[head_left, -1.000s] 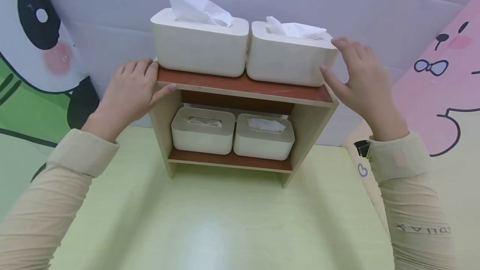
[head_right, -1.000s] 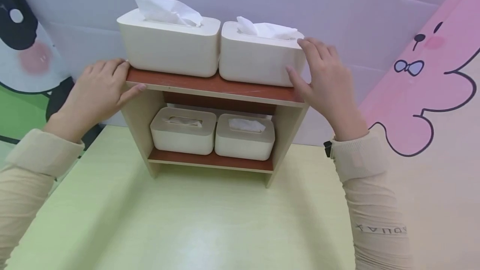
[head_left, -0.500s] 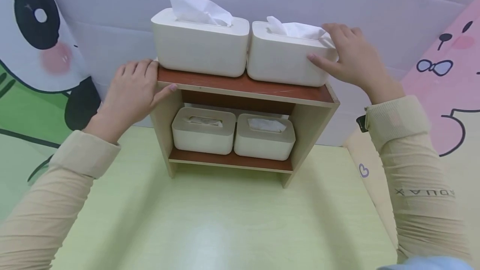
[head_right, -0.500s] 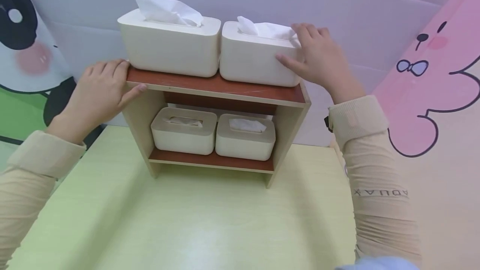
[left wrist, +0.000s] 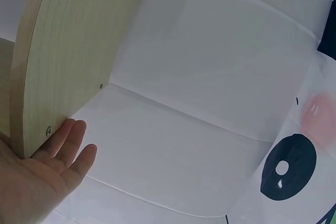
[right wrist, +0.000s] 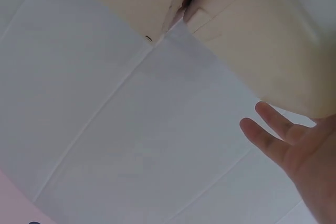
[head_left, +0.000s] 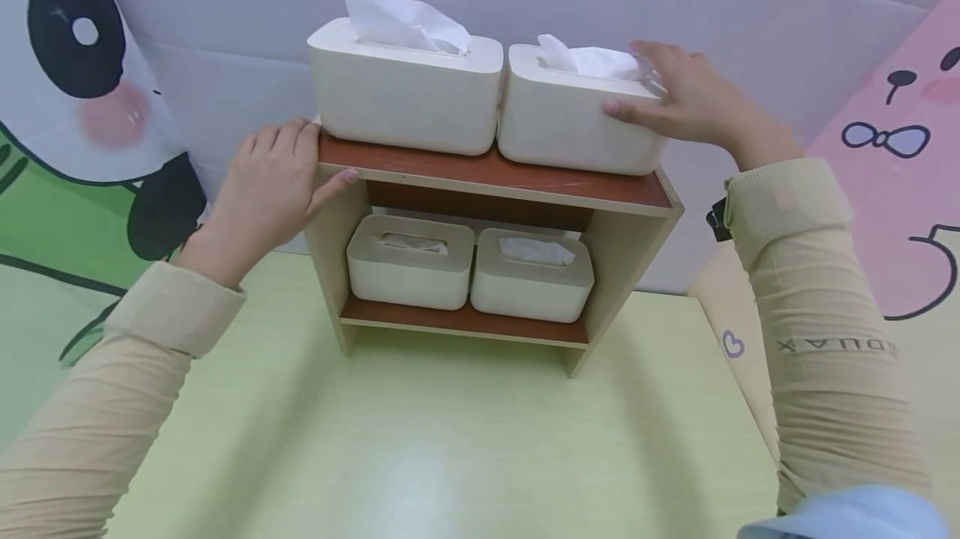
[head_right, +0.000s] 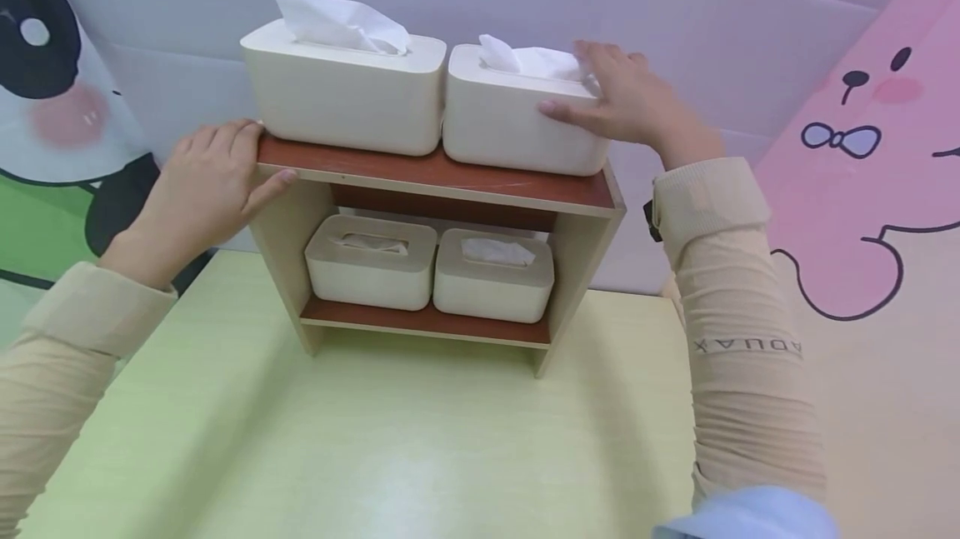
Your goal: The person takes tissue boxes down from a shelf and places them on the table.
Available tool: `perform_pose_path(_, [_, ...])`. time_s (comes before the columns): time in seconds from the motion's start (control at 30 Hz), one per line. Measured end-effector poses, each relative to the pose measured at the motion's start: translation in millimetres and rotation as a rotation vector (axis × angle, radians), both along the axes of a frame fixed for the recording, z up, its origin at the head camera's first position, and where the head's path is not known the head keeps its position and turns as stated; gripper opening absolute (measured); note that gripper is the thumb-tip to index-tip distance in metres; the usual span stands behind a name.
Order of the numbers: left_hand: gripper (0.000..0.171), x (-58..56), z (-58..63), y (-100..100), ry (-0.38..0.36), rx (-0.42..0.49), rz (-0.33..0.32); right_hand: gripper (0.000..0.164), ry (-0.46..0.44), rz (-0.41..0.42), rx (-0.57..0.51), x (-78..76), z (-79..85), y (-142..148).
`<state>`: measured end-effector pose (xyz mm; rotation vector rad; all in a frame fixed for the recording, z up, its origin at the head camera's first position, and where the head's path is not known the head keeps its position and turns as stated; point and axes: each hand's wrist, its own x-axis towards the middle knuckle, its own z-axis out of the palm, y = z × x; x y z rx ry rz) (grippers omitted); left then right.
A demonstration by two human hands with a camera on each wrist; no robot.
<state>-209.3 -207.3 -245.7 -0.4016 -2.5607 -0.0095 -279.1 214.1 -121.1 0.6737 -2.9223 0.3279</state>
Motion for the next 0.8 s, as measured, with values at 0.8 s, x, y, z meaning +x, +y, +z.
perform_pose_path(0.8, [0.071, -2.1, -2.0, 0, 0.024, 0.042, -0.042, 0.095, -0.278, 0.032, 0.074, -20.3, 17.9, -18])
